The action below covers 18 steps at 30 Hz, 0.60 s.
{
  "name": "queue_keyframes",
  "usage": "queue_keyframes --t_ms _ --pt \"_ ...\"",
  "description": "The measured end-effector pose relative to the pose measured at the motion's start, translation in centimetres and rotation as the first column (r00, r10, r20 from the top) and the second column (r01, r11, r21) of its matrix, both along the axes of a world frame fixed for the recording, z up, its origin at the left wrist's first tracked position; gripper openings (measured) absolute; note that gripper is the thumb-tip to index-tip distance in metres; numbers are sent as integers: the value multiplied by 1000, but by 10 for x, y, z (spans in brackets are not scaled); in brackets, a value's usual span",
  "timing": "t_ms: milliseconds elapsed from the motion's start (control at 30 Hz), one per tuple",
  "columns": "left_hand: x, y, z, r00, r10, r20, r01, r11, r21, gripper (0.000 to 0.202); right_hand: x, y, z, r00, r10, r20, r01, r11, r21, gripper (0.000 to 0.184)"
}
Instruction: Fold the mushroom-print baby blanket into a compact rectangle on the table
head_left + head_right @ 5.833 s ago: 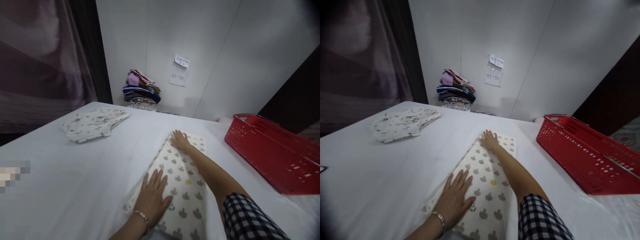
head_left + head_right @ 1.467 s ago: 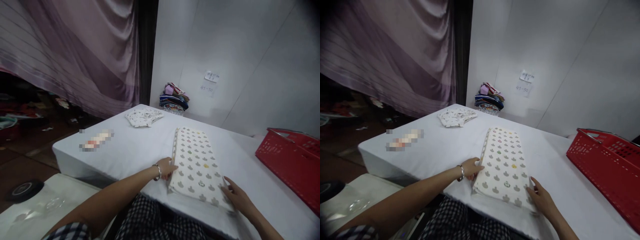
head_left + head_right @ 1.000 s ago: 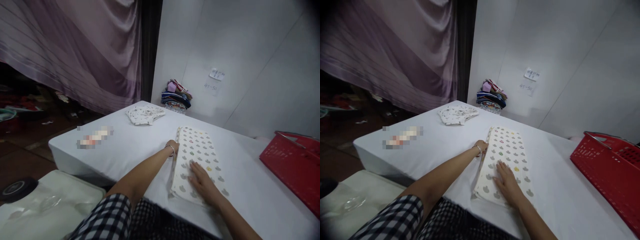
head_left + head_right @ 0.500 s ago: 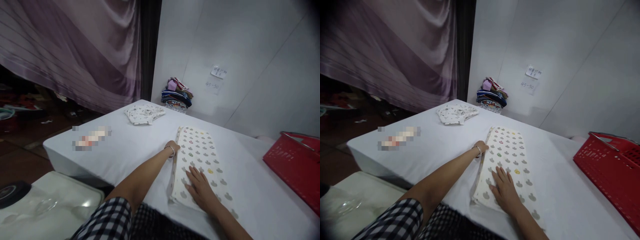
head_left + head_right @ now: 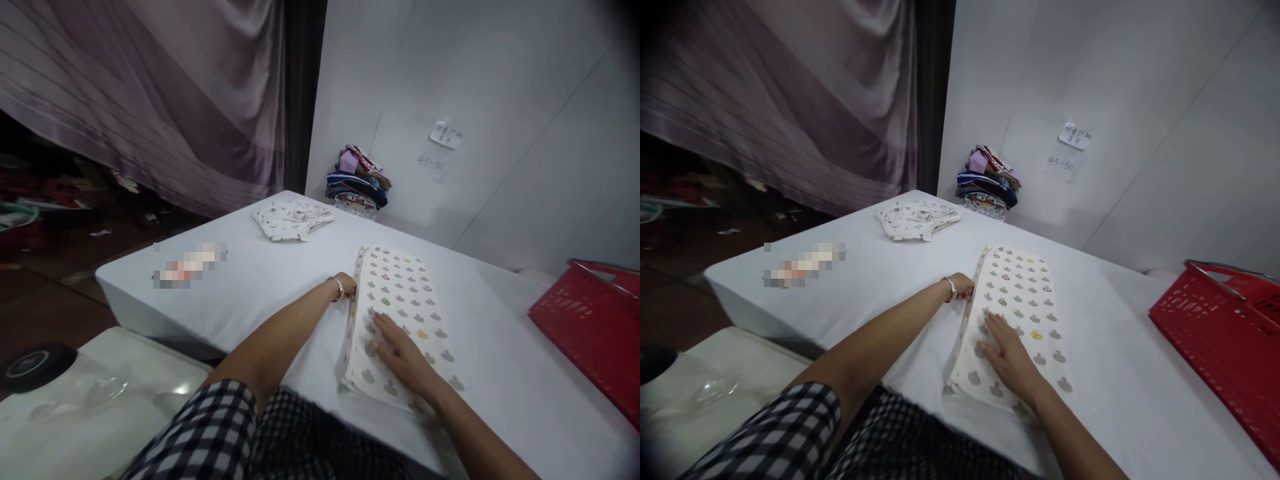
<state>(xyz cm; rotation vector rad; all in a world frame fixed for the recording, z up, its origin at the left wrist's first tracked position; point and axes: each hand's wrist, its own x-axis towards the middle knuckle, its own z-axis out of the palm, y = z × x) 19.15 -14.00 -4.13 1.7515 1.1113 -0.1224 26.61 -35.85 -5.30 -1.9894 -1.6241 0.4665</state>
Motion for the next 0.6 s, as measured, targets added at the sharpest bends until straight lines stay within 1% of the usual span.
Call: queue_keyframes --t_ms 100,167,233,333,400,533,600 --pt "-5 -4 0 998 34 54 -32 999 -40 24 -1 18 3 988 -94 -121 97 995 19 47" --pt "-5 -7 -2 996 41 82 -36 998 -57 26 -1 33 6 969 -158 -191 159 987 -8 42" --pt "-3 -9 -5 994 43 97 -37 997 -61 25 -1 48 9 957 -198 -211 192 980 -49 37" --pt "0 -12 -9 994 48 100 -43 998 -50 21 -3 66 11 961 -238 -140 220 967 -132 31" --pt "1 -13 -10 995 45 91 -42 998 -38 21 -4 73 10 964 -254 -75 240 957 -161 29" --pt "-2 -16 -10 997 28 66 -28 1000 -6 28 -4 81 1 957 -291 19 290 947 -138 30" --pt "-6 -17 -7 999 8 52 -7 1000 -6 35 -2 82 -3 953 -304 11 302 943 -138 24"
